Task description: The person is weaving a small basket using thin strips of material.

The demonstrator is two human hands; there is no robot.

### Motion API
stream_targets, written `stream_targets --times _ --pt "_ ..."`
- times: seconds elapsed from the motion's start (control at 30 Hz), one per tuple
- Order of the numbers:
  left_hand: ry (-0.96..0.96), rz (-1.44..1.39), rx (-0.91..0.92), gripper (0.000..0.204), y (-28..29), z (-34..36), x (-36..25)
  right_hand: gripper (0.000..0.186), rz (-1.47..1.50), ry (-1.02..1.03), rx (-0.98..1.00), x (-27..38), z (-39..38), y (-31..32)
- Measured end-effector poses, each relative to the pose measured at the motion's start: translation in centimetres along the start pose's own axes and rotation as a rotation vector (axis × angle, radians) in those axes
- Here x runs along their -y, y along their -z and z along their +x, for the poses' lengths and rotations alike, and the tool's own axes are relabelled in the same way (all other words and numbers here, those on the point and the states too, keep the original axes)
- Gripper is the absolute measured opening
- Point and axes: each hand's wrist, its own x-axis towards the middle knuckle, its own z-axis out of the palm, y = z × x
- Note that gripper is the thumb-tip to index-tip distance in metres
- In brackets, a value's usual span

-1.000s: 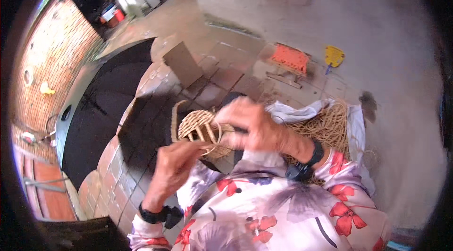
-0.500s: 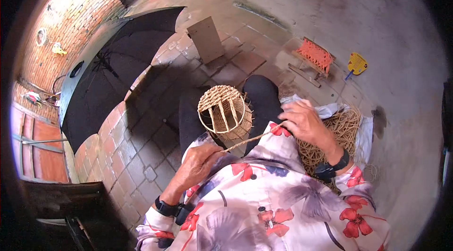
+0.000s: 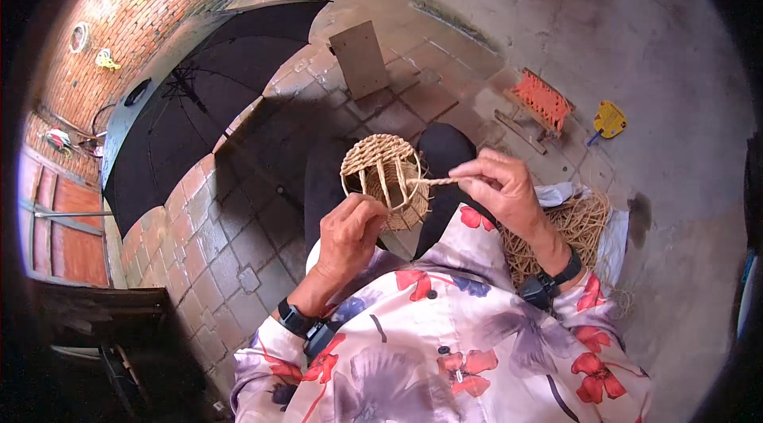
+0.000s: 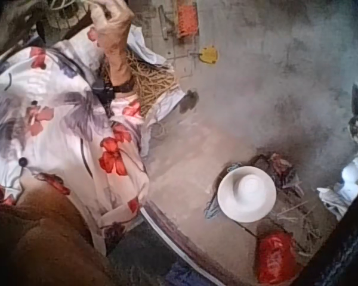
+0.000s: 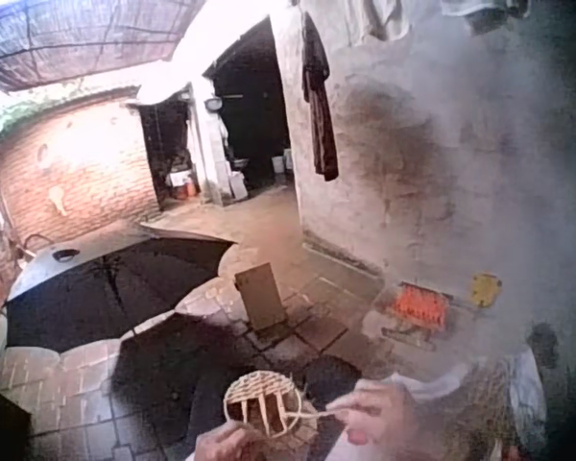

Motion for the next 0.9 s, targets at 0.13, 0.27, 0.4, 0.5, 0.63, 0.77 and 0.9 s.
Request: stream_targets --times 0.13,0.27,0.4,0.5,0.63,0.77,0.9 --pt "0.050 -0.059 0.008 0.018 0.0 0.7 0.6 0.007 -0.258 0.200 -0.035 1.8 3.3 -0.6" --pt "0.050 -0.075 -0.002 0.019 0.2 1.5 0.7 0.007 -0.332 0.395 0.054 1.5 6.8 -1.8" --pt "0.129 -0.096 0.060 0.020 0.4 2.0 1.5 0.007 -0.468 0.401 0.294 1.3 8.6 -3.1" --pt "0.130 -0.068 0.060 0.020 0.3 2.4 1.7 0.009 -0.624 0.426 0.414 1.1 9.4 -4.3" --pt "0.121 -0.099 0.014 0.020 0.0 2.3 1.7 0.010 -0.803 0.414 0.476 1.5 10.1 -4.5" --pt "0.109 -0.094 -0.021 0.019 0.1 2.4 1.9 0.012 -0.812 0.463 0.322 3.9 10.2 -3.3" --pt "0.108 -0.083 -0.034 0.020 -0.1 2.3 1.8 0.013 -0.859 0.368 0.466 3.7 10.1 -4.1"
